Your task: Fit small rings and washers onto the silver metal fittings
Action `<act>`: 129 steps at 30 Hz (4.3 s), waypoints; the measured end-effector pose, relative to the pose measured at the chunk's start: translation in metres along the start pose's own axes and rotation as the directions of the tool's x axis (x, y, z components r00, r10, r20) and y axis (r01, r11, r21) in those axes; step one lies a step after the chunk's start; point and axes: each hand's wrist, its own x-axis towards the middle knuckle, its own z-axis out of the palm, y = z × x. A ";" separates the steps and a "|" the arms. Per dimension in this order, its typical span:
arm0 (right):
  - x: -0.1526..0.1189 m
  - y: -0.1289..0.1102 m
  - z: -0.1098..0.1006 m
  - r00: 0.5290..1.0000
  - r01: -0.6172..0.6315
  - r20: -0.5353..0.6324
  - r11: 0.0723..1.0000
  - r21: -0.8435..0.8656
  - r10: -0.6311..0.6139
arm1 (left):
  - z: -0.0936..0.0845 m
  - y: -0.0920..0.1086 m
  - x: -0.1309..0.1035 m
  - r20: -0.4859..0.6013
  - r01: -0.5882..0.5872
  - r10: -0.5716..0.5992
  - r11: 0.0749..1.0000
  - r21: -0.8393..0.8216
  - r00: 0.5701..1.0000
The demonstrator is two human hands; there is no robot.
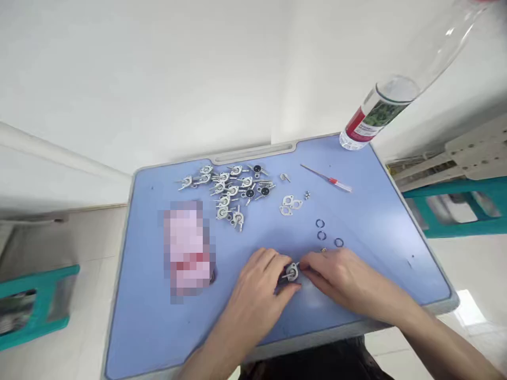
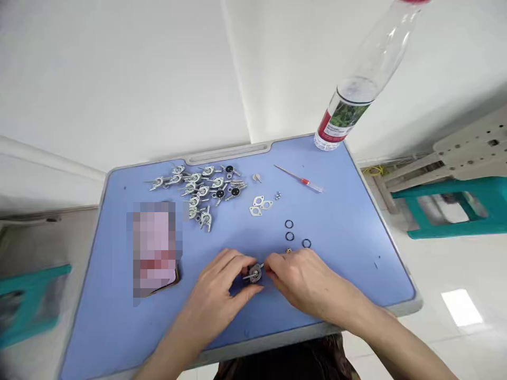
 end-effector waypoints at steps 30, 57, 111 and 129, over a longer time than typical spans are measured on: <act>0.001 0.003 0.003 0.998 -0.033 -0.051 0.999 -0.030 0.032 | 0.005 -0.006 -0.004 -0.020 -0.120 0.121 0.991 0.064 0.992; -0.013 0.002 -0.024 0.975 -0.087 -0.145 0.885 0.458 0.171 | 0.004 -0.001 -0.004 -0.039 -0.106 0.111 0.987 0.122 0.993; -0.001 -0.012 -0.009 0.853 0.469 -0.386 0.839 0.275 -0.350 | 0.010 -0.003 -0.004 -0.114 -0.141 0.149 0.987 0.076 0.982; -0.007 -0.006 -0.010 0.858 0.405 -0.456 0.857 0.319 -0.236 | 0.009 -0.002 -0.002 -0.097 -0.136 0.145 0.986 0.100 0.985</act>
